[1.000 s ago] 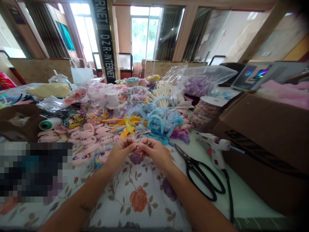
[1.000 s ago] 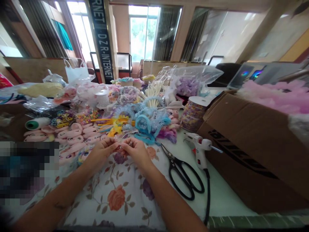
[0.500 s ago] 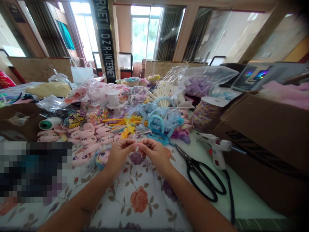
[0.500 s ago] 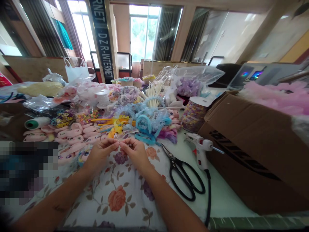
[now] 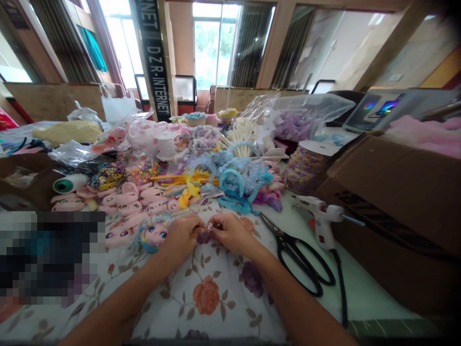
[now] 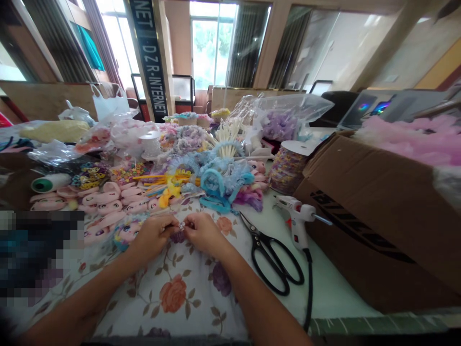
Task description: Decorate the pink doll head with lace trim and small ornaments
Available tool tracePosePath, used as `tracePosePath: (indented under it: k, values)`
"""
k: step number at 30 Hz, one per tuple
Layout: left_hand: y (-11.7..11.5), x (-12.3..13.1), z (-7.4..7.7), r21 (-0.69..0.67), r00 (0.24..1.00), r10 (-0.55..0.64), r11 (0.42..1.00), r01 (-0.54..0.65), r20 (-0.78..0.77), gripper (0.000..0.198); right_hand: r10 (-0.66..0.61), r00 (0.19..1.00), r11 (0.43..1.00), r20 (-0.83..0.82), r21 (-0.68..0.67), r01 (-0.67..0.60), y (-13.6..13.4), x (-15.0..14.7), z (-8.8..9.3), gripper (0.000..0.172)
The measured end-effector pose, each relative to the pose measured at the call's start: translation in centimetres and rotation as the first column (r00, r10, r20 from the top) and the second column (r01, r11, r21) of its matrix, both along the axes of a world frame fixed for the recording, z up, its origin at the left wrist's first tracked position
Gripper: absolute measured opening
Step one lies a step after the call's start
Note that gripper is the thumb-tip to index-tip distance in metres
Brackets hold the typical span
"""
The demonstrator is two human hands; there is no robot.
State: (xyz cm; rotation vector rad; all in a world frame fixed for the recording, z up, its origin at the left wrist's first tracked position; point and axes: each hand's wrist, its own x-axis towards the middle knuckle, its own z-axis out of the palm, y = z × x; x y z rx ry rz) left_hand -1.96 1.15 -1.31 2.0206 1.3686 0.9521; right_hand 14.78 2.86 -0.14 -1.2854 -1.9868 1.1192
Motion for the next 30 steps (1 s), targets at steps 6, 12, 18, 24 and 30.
tracePosePath:
  k: [6, 12, 18, 24, 30]
  values:
    - [1.0, -0.5, 0.6, -0.204, 0.949, 0.047, 0.979, 0.019, 0.313, 0.019, -0.146, 0.845, 0.947, -0.515, -0.32, -0.032, 0.4, -0.4, -0.2, 0.019]
    - [0.7, -0.3, 0.9, -0.207, 0.93, 0.082, 0.978, -0.006, 0.358, 0.023, -0.138, 0.802, 0.977, -0.581, -0.213, 0.014, 0.6, -0.8, -0.6, 0.034]
    - [0.5, -0.5, 1.1, -0.132, 0.966, 0.007, 0.991, 0.028, 0.258, 0.015, -0.096, 0.86, 0.994, -0.5, -0.091, 0.058, 0.2, -1.2, -0.7, 0.028]
    - [0.5, -0.2, 0.9, -0.314, 0.806, 0.102, 0.943, 0.107, 0.584, 0.021, -0.212, 0.76, 0.966, -0.614, -0.248, 0.068, -0.2, -1.6, -0.5, 0.031]
    - [0.8, -0.2, 0.8, -0.304, 0.784, 0.101, 0.946, 0.115, 0.612, 0.028, -0.204, 0.818, 0.979, -0.539, -0.138, 0.153, 0.1, -1.5, -0.7, 0.029]
